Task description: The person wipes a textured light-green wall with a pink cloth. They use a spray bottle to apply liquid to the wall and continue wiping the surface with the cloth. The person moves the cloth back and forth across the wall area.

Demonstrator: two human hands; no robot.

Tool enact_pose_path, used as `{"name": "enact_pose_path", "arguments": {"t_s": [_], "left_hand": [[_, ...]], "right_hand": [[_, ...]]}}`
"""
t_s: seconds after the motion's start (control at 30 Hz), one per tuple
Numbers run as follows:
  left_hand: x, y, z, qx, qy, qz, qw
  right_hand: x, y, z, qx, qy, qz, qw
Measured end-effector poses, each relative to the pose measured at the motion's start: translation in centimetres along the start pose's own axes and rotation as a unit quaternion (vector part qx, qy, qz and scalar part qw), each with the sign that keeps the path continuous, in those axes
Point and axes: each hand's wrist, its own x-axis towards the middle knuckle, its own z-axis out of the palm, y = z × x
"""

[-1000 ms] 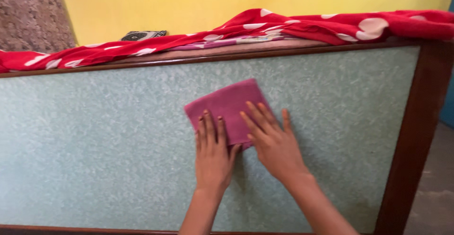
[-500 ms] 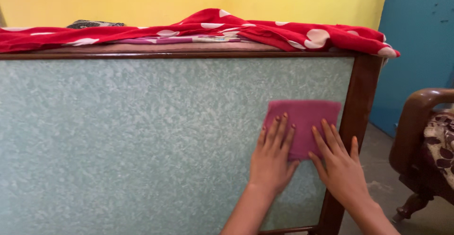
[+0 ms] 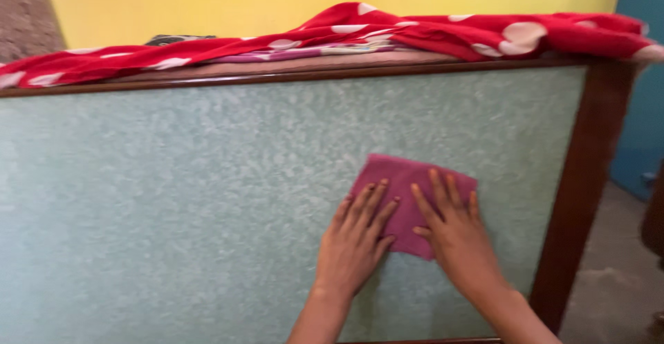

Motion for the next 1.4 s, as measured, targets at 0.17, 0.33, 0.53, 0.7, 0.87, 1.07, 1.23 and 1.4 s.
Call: {"name": "enact_pose_path", "arguments": {"t_s": [0.17,0.33,0.53,0.7,0.87,1.07,1.23,1.4], "left_hand": [[-6.8,-6.6,-3.4,0.038,-0.028,-0.070,0.996],[-13.2,-10.4,-4.8,0.057,-0.063,-0.131,0.988],[-15.3,-10.3,-2.7,0.054,-0.078,-0.138,0.986],[-14.3,-6.8,0.8,0.028,-0.068,-0.075,0.995],[-10.7,-0.1,5.4,-0.034,-0.053,0.008,0.998],[-4.3,11.0,9.3,-0.121,-0.053,0.042,0.990],[-1.8,15.2,9.6,-0.114,-0.080,0.057,0.989],[-4.6,12.8,9.4,-0.071,-0.086,0.074,0.991]], "right_hand": [[3.1,-8.9,2.7,0.081,-0.005,-0.088,0.993],[4.0,-16.1,3.6,0.136,-0.045,-0.161,0.977],[3.1,-17.2,3.7,0.142,-0.102,-0.170,0.970],[-0.1,-12.2,3.6,0.116,-0.094,-0.174,0.973],[-5.7,-3.4,2.4,0.034,-0.068,-0.161,0.984],[-10.3,7.2,-0.8,-0.089,-0.110,-0.078,0.987],[-12.7,9.3,-1.5,-0.154,-0.182,0.002,0.971],[-14.2,4.6,3.2,-0.106,-0.145,0.003,0.984]]}}
